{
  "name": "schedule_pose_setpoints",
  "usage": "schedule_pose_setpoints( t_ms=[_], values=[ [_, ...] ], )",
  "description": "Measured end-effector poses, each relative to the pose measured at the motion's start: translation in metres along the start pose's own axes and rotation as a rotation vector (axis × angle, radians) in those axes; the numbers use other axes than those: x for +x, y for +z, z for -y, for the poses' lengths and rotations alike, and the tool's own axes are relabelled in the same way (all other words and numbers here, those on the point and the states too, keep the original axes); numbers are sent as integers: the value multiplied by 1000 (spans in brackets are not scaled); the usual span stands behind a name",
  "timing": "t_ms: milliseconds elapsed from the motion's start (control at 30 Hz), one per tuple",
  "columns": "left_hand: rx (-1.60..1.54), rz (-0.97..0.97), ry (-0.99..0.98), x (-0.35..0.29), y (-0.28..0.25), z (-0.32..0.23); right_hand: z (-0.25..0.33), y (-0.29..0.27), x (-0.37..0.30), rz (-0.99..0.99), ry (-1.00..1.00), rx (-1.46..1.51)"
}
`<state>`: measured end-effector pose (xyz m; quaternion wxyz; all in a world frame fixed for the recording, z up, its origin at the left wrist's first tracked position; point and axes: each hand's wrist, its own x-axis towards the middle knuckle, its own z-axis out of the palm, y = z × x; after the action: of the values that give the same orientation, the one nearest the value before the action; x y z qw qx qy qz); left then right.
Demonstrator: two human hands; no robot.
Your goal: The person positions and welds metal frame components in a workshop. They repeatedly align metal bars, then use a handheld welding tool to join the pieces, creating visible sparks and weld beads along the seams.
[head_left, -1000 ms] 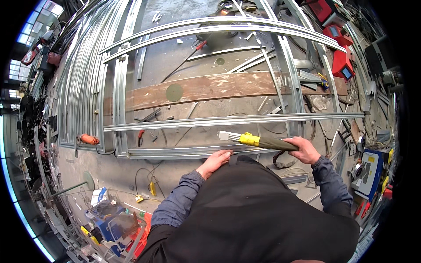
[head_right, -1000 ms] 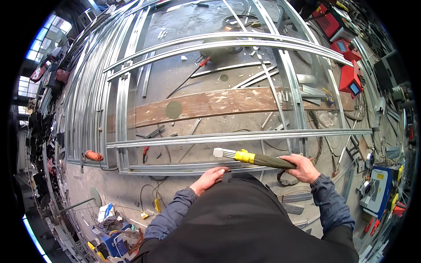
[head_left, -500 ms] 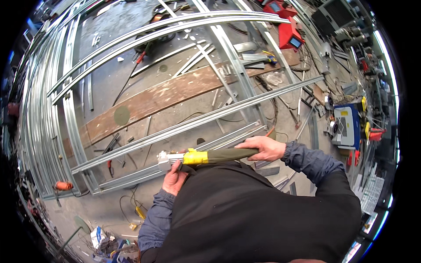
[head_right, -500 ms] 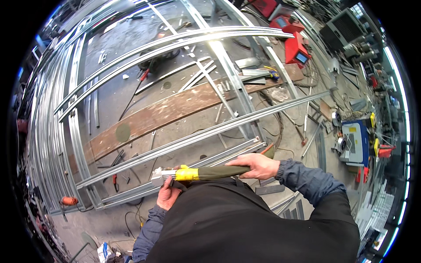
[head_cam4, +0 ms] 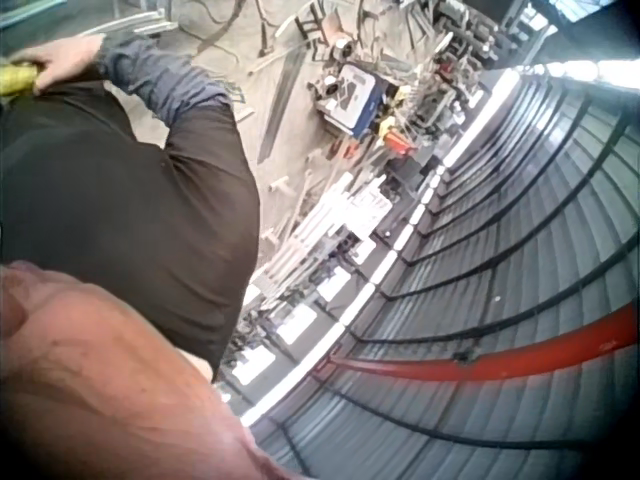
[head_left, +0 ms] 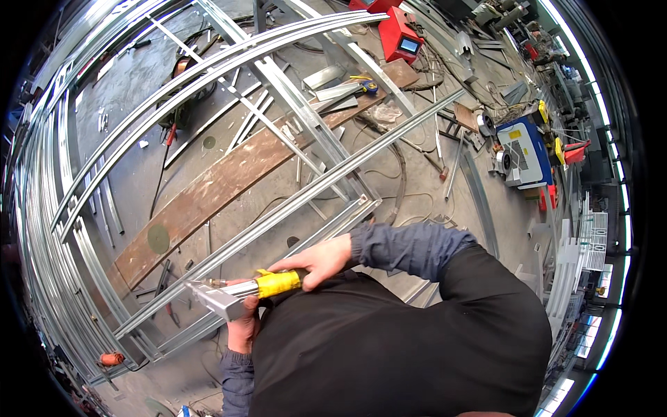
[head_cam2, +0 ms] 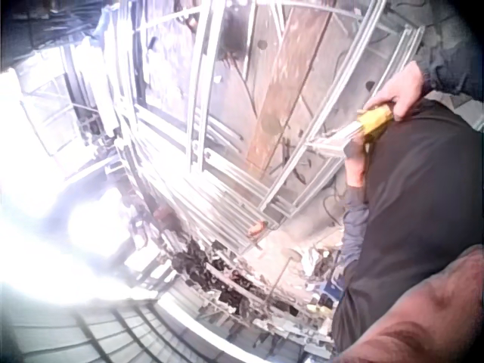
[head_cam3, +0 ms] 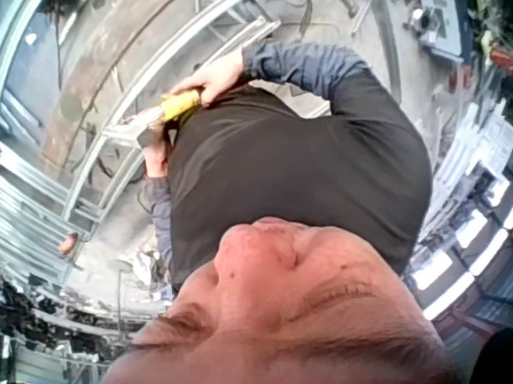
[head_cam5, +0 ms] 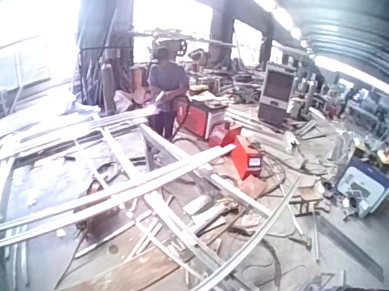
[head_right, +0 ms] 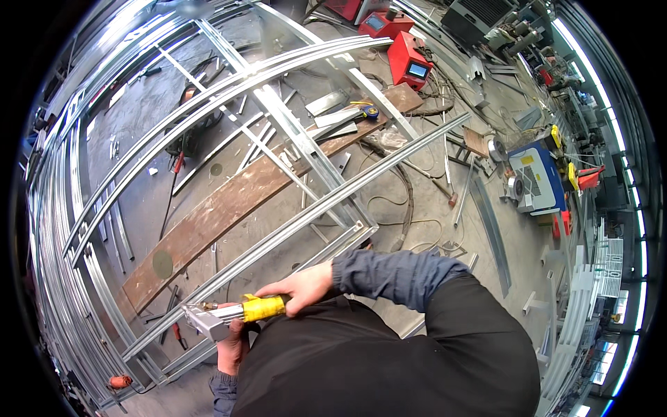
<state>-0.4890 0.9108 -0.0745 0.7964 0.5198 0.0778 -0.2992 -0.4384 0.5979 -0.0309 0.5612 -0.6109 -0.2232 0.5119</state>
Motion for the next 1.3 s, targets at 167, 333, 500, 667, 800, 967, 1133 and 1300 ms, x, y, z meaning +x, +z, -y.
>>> schedule_pose_setpoints(
  t_ms=[167, 333, 500, 667, 800, 967, 1133, 1300],
  values=[
    [311, 218, -27, 12, 64, -78, -6, 15, 2, -397, -143, -146],
    [1403, -114, 388, 67, -34, -14, -23, 33, -36, -750, -167, 118],
    [1833, -115, 416, 127, -67, 32, -55, 43, -75, -1012, -188, 268],
    [1874, 22, 247, 157, -108, 48, -57, 60, -113, -1006, -192, 508],
    [1651, 447, -22, 179, -111, -6, -61, 70, -123, -1036, -288, 517],
    [1335, 444, -507, 207, -133, -19, -56, 65, -103, -927, -232, 569],
    [1341, 302, -346, 206, -130, -16, -42, 50, -82, -821, -222, 420],
    [1551, 38, -21, 195, -146, -3, -18, 30, -61, -661, -190, 376]
  ],
)
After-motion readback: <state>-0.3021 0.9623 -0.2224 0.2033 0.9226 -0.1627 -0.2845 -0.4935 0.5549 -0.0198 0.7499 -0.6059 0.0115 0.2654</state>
